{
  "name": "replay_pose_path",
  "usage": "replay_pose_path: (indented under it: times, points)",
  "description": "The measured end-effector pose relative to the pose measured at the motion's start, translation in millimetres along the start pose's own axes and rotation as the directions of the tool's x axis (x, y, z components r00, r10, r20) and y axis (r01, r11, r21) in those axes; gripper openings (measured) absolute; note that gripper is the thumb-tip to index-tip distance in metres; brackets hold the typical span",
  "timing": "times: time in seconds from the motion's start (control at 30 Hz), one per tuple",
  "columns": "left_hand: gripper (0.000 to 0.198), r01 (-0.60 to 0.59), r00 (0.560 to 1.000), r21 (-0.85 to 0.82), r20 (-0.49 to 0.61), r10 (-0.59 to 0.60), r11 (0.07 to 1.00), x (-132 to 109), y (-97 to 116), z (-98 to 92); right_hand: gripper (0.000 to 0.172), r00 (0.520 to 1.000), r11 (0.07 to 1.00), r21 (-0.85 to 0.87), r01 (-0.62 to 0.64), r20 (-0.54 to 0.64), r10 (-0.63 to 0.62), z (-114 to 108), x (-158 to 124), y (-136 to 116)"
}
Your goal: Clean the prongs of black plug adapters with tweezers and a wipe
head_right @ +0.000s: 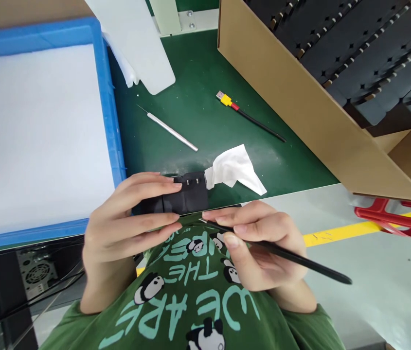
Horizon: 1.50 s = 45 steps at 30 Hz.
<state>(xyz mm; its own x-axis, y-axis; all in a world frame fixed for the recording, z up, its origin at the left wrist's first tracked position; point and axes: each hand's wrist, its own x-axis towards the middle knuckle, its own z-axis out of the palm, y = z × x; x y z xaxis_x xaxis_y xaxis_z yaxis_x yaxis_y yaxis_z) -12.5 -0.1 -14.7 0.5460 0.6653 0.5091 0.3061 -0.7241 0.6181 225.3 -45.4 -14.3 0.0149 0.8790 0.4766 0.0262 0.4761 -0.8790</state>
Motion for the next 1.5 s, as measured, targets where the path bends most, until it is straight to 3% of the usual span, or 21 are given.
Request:
replay_pose_path:
  times: [0.33,0.6,0.83,1.5]
  points:
    - [0.012,-0.038,0.999,-0.016,-0.027,0.037,0.999,0.9,-1.6,1.4,0.049,1.0,1.0,-0.012,-0.002,0.009,0.002,2.7,3.0,-1.9]
    - [0.011,-0.03,0.999,-0.009,-0.014,0.029,1.0,1.5,0.0,0.2,0.039,1.0,1.0,0.001,0.002,0.018,-0.002,6.2,8.7,-5.8]
    - [0.008,-0.002,1.0,-0.004,0.002,0.002,1.0,-0.5,0.3,0.2,0.043,0.992,0.993,-0.024,-0.118,-0.057,0.116,12.5,4.6,-10.8]
    - [0.011,0.016,0.999,-0.036,0.031,-0.015,0.999,0.3,0.9,-2.1,0.043,0.999,0.998,0.051,-0.03,0.04,0.028,12.0,5.6,-5.3]
